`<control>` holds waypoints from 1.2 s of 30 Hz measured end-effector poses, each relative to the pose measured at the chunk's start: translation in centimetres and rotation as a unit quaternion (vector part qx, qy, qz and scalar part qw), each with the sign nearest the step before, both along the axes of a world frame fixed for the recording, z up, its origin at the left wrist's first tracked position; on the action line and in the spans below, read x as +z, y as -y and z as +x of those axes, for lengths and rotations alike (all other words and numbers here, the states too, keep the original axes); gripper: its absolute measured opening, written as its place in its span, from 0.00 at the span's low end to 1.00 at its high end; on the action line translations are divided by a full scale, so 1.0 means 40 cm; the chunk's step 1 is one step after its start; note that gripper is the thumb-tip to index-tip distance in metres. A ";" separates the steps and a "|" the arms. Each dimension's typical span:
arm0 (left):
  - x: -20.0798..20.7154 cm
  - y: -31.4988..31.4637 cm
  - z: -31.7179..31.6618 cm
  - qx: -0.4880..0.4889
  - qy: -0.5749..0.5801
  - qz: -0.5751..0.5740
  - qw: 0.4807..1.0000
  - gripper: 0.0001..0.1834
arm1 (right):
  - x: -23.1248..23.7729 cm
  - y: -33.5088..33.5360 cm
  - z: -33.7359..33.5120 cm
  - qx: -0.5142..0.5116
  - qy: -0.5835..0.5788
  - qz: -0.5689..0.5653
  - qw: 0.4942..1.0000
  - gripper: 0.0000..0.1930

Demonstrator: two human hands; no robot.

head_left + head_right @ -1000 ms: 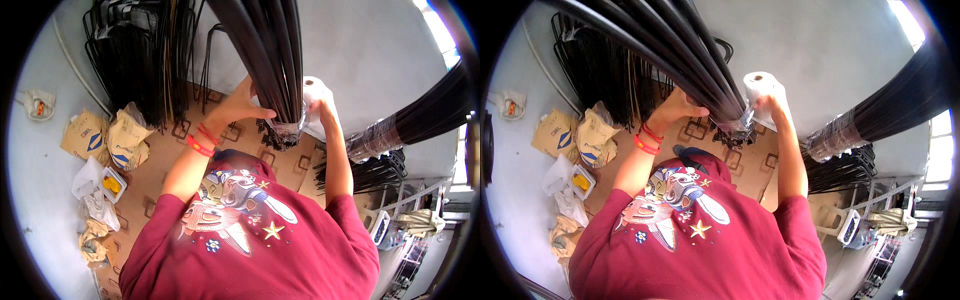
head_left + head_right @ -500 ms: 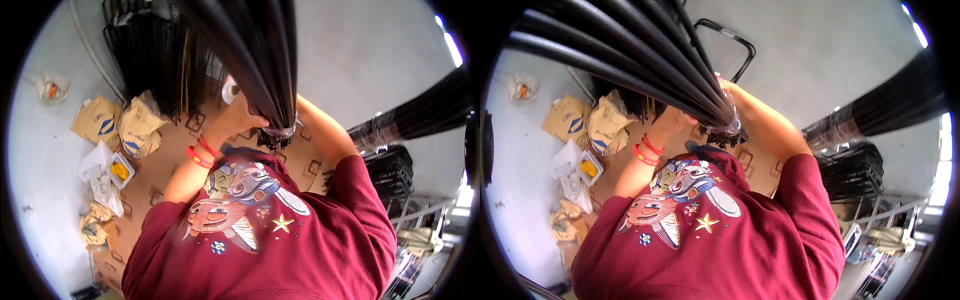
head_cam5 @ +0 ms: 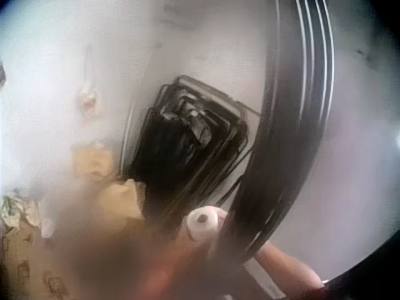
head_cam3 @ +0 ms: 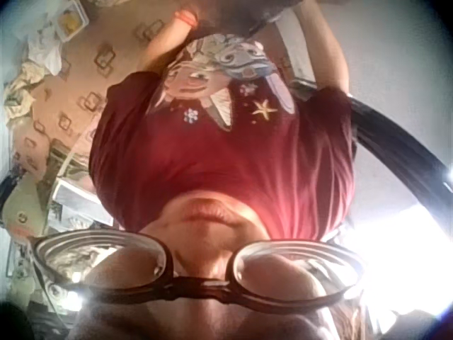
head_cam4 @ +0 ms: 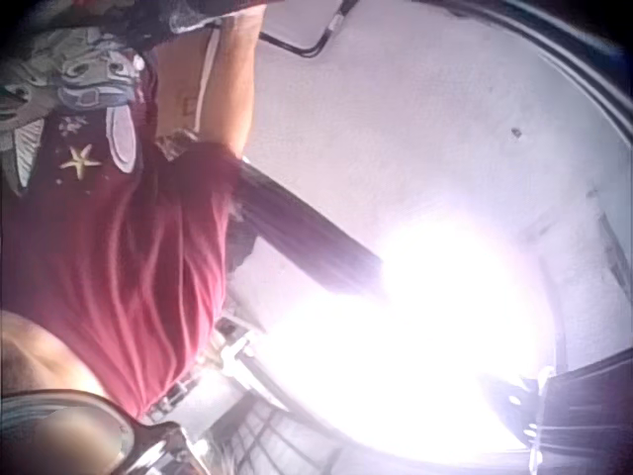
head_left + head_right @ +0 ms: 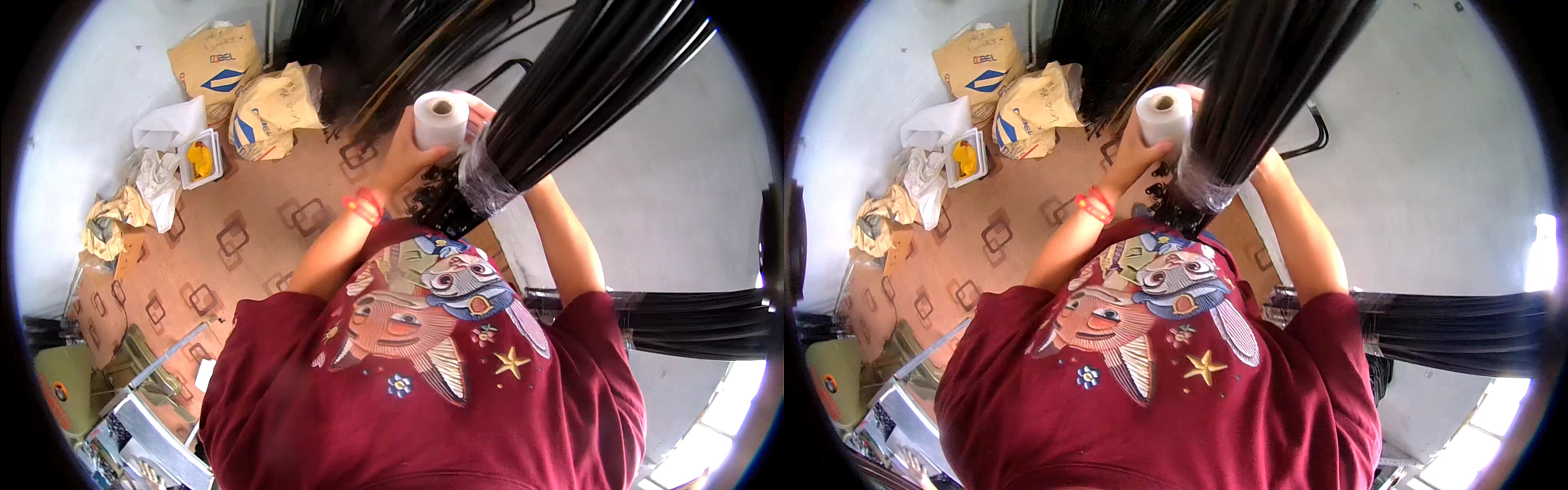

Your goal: The person wraps bundles of curved black metal frames using a roll of plastic film. They secure the film around the metal, rotate the bundle to apply several layers, and then place the wrapped parts on a stack on the floor.

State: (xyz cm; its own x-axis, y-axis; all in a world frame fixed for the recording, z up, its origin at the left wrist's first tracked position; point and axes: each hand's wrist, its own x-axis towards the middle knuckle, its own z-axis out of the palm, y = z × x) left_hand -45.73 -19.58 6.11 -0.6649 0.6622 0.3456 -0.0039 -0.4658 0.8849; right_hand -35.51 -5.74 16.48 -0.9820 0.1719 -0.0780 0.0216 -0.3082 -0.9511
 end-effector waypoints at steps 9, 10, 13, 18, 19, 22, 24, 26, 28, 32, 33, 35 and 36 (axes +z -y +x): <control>-0.010 0.308 -0.026 -0.084 0.013 0.026 0.996 0.48 | 0.042 0.196 0.202 -0.060 0.022 0.242 0.968 0.50; 0.022 0.336 -0.023 -0.137 0.044 0.036 0.989 0.47 | 0.015 0.235 0.210 -0.071 0.041 0.229 0.970 0.50; 0.062 0.392 -0.049 -0.187 -0.021 -0.042 0.981 0.44 | -0.016 0.323 0.185 -0.231 0.006 0.314 0.921 0.47; 0.041 0.366 -0.041 -0.127 -0.023 -0.053 0.990 0.46 | 0.031 0.351 0.203 -0.277 -0.282 0.613 0.684 0.21; 0.026 0.350 -0.045 -0.127 -0.030 -0.039 0.991 0.47 | 0.074 0.358 0.177 -0.142 -0.236 0.696 0.663 0.17; -0.062 0.306 -0.096 -0.169 0.091 -0.017 0.981 0.46 | 0.044 0.351 0.091 0.012 -0.084 0.914 0.396 0.22; -0.047 0.283 -0.120 -0.188 0.084 -0.021 0.978 0.46 | 0.022 0.331 0.090 0.058 -0.021 0.969 0.240 0.26; -0.031 0.271 -0.135 -0.213 0.041 -0.037 0.976 0.46 | 0.029 0.324 0.069 0.129 0.025 0.983 0.131 0.24; -0.015 0.265 -0.150 -0.242 -0.039 -0.063 0.967 0.46 | 0.016 0.311 0.050 0.190 0.059 0.967 0.160 0.21; -0.023 0.236 -0.116 -0.255 -0.132 -0.099 0.953 0.43 | -0.046 0.252 0.035 0.120 -0.005 0.960 0.253 0.13; 0.022 0.230 -0.077 -0.292 -0.100 -0.119 0.944 0.43 | -0.078 0.233 0.040 0.054 -0.047 0.938 0.340 0.09; 0.027 0.192 -0.067 -0.306 -0.126 -0.127 0.935 0.42 | -0.125 0.189 0.049 0.021 -0.044 0.943 0.329 0.10; 0.013 0.182 -0.071 -0.287 -0.112 -0.125 0.943 0.40 | -0.119 0.182 0.045 0.037 -0.013 0.939 0.342 0.11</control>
State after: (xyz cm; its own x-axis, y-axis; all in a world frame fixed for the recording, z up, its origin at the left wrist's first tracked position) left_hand -48.57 -26.87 6.64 -0.1018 0.9702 0.2199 0.0090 -0.2201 0.9754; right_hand -33.69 -13.04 11.71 -0.9852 -0.1310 0.1106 -0.0532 0.8468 0.5292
